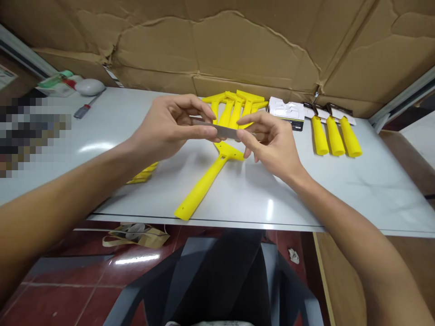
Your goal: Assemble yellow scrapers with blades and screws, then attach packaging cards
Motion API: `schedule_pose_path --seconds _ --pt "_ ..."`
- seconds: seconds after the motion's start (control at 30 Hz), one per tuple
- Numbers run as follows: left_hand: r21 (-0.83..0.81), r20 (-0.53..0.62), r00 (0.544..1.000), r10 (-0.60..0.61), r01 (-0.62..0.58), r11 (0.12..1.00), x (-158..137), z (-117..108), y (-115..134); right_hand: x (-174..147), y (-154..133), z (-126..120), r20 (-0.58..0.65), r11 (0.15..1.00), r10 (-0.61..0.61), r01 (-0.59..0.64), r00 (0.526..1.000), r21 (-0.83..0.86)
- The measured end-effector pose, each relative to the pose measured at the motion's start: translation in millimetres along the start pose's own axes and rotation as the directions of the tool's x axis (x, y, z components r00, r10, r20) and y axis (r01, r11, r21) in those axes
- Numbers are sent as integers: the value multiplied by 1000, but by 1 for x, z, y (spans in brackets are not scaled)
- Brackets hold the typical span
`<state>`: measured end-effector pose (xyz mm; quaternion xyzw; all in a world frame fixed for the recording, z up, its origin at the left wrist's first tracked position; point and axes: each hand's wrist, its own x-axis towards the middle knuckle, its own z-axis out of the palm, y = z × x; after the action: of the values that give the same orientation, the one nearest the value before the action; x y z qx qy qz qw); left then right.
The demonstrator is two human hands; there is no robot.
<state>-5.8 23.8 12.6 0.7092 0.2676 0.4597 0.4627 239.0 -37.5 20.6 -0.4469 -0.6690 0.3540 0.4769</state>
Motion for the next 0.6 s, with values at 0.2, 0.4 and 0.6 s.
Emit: schedule_pose_path --seconds 0.2,0.4,0.6 --pt "3 22 1000 10 -10 1000 -8 9 9 -7 -4 4 -82 993 -116 115 990 -11" --pt "-42 18 999 43 -42 998 -8 10 14 -11 -4 4 -104 982 -186 182 977 -39" --pt "-142 1 998 63 -62 988 -8 10 12 -15 -4 1 -60 981 -192 191 980 -21"
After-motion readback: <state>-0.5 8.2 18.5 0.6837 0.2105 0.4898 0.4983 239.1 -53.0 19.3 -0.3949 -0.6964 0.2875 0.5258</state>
